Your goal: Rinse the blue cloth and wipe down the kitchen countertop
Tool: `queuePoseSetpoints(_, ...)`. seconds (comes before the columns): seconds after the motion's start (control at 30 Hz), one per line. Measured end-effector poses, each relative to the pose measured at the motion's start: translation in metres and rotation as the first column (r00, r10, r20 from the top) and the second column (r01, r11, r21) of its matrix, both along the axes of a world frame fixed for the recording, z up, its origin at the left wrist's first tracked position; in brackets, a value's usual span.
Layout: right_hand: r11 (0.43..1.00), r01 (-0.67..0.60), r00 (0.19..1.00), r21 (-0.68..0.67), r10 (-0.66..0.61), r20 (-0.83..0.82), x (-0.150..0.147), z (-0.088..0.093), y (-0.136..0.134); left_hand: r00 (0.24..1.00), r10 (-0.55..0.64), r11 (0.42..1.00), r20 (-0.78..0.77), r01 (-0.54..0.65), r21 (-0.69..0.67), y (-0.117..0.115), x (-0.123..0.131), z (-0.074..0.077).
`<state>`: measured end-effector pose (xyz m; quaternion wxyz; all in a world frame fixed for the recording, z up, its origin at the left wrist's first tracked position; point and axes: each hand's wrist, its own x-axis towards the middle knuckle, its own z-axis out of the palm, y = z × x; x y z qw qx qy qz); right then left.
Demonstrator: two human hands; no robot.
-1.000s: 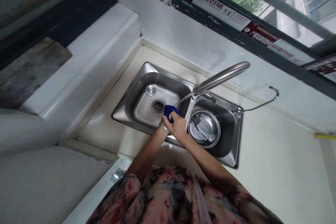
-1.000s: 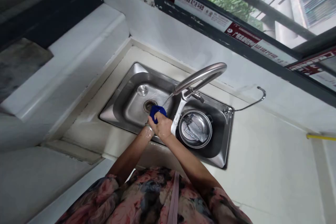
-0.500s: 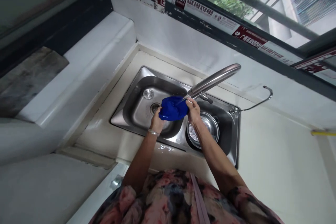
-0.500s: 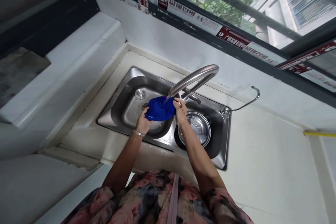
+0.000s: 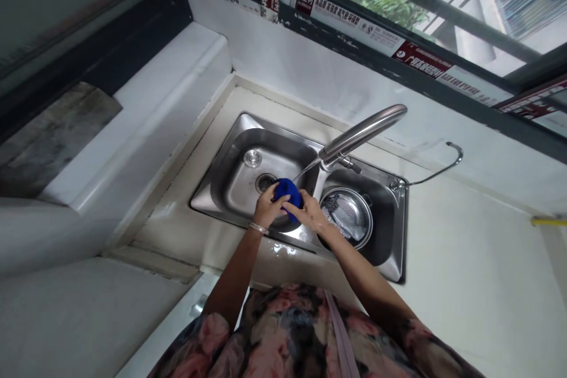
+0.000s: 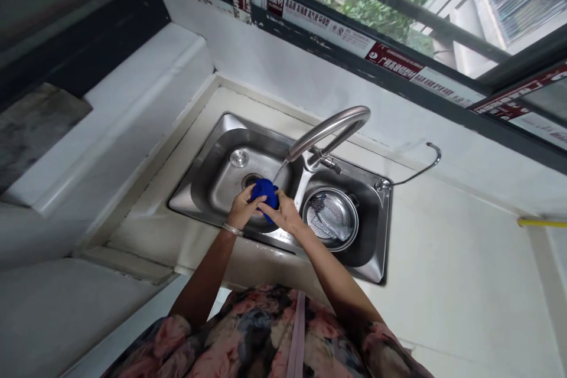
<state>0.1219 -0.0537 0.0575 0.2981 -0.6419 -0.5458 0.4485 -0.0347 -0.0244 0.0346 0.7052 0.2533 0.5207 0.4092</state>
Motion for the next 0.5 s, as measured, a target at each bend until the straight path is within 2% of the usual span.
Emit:
queuePoseSetpoints(0.07,0.999,-0.044,0.999,-0.016,0.044,-0.006,-0.001,-0.005,-0.007,0.980,-0.007,0.997,-0.199,0.022,0.077,0.001,0.001,0.002)
queuePoseSetpoints(0.13,0.998,-0.056,0.997,-0.033,0.054,-0.058,0.004,-0.007,-0.011,0.967,-0.060,0.988,-0.247,0.093,0.125,0.003,-0.003,0.006)
queuePoseSetpoints(0.2,0.998,0.008,0.992,-0.057,-0.015,-0.129,0.017,-0.005,-0.014,0.961,-0.143,0.974,-0.236,0.179,0.139,0.006,-0.013,0.013)
queuePoseSetpoints(0.27,0.987,0.134,0.966,-0.088,-0.150,-0.210,0.036,0.003,-0.015,0.953,-0.162,0.964,-0.255,0.208,0.164,0.011,-0.027,0.020)
queuePoseSetpoints(0.4,0.908,0.407,0.863,-0.100,-0.417,-0.285,0.087,0.026,-0.011,0.896,-0.018,0.945,-0.444,0.161,0.286,0.025,-0.061,0.035)
queuePoseSetpoints(0.5,0.841,0.541,0.807,-0.022,-0.526,-0.269,0.122,0.045,-0.004,0.800,0.072,0.885,-0.596,0.224,0.408,0.034,-0.083,0.045)
